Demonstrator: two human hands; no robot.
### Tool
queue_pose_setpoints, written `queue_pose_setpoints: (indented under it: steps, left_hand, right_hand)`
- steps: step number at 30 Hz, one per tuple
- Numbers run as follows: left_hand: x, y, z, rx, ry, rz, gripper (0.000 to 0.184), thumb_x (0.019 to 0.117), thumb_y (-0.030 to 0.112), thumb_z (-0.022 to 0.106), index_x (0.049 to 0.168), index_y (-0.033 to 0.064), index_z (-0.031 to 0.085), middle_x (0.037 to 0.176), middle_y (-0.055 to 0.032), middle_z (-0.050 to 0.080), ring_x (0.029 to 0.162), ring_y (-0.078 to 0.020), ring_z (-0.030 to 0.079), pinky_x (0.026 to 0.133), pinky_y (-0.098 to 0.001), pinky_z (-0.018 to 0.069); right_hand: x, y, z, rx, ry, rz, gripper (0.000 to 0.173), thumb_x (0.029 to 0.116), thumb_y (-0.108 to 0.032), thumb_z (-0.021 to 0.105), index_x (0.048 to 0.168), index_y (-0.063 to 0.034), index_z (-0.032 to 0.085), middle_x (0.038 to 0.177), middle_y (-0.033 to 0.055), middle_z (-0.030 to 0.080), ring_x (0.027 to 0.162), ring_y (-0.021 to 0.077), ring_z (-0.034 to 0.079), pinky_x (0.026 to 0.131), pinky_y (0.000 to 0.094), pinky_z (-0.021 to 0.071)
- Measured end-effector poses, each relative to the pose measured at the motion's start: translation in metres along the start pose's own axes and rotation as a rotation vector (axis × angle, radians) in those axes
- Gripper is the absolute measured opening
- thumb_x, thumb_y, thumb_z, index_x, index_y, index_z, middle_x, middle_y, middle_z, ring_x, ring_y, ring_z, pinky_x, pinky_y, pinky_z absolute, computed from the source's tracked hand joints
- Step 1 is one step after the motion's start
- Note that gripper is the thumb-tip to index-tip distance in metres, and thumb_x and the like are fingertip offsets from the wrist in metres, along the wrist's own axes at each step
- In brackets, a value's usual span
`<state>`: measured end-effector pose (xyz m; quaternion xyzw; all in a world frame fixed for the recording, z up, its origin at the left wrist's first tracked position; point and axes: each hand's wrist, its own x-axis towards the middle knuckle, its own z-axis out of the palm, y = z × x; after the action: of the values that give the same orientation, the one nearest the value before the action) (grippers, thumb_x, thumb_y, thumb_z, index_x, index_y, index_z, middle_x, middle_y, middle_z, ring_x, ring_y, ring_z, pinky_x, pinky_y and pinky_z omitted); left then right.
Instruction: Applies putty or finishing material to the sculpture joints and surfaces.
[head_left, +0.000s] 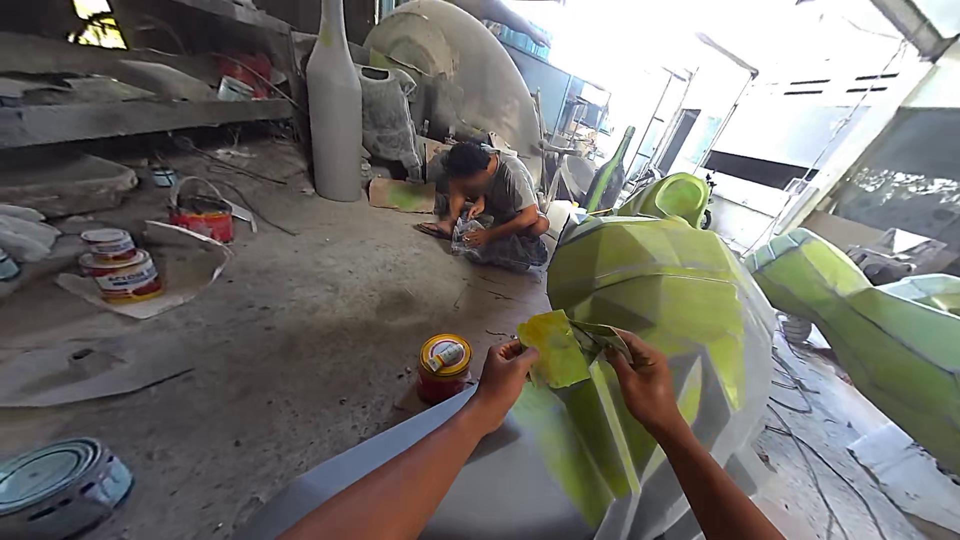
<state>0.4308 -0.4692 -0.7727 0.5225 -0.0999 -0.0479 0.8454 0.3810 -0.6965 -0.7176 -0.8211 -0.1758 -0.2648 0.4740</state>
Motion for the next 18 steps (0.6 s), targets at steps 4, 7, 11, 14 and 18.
queue_pose_setpoints:
  steps: [4, 7, 11, 14, 18]
  left_hand:
    - [-0.002, 0.004, 0.003, -0.066, -0.043, -0.012, 0.017, 0.1005, 0.008, 0.058, 0.102, -0.0025, 0.071, 0.095, -0.0155, 0.072, 0.088, -0.0237, 0.071, 0.083, -0.0398, 0.0603]
    - [-0.003, 0.009, 0.005, -0.098, -0.07, -0.004, 0.017, 0.1015, 0.007, 0.056, 0.101, -0.0024, 0.071, 0.096, -0.0157, 0.072, 0.089, -0.0232, 0.071, 0.085, -0.0388, 0.0597]
    - [-0.005, 0.013, 0.006, -0.12, -0.109, 0.004, 0.018, 0.1009, 0.007, 0.055, 0.1, -0.0014, 0.071, 0.096, -0.0154, 0.072, 0.091, -0.023, 0.071, 0.087, -0.0387, 0.0591]
    - [-0.005, 0.013, 0.007, -0.15, -0.126, 0.005, 0.018, 0.101, 0.007, 0.055, 0.099, -0.001, 0.071, 0.096, -0.0153, 0.072, 0.09, -0.0228, 0.071, 0.086, -0.039, 0.0591]
    - [-0.002, 0.016, 0.007, -0.15, -0.019, 0.022, 0.017, 0.102, 0.007, 0.055, 0.096, 0.0009, 0.07, 0.095, -0.0125, 0.072, 0.087, -0.0212, 0.07, 0.083, -0.0376, 0.0598]
  right_hand:
    - [-0.002, -0.002, -0.014, -0.18, -0.156, 0.0, 0.037, 0.1032, -0.009, 0.055, 0.136, -0.0198, 0.068, 0.119, -0.0018, 0.074, 0.099, 0.0098, 0.071, 0.088, 0.033, 0.0609]
    - [0.0, -0.004, -0.018, -0.314, -0.203, -0.035, 0.04, 0.1027, -0.01, 0.054, 0.14, -0.021, 0.065, 0.11, -0.0008, 0.075, 0.089, 0.0075, 0.07, 0.081, 0.0311, 0.0601]
    - [0.004, -0.014, -0.015, -0.46, -0.243, -0.029, 0.039, 0.1027, -0.01, 0.051, 0.138, -0.0157, 0.066, 0.114, 0.0034, 0.074, 0.1, 0.0113, 0.071, 0.09, 0.0356, 0.0603]
    - [0.007, -0.016, -0.014, -0.558, -0.25, -0.004, 0.036, 0.1019, -0.008, 0.047, 0.131, -0.0111, 0.068, 0.117, 0.006, 0.072, 0.106, 0.0164, 0.07, 0.092, 0.0399, 0.0584]
    - [0.012, -0.037, -0.042, -0.694, -0.142, 0.075, 0.035, 0.0967, -0.008, 0.057, 0.131, -0.0048, 0.066, 0.114, 0.0187, 0.065, 0.1, 0.0317, 0.067, 0.084, 0.0512, 0.0584]
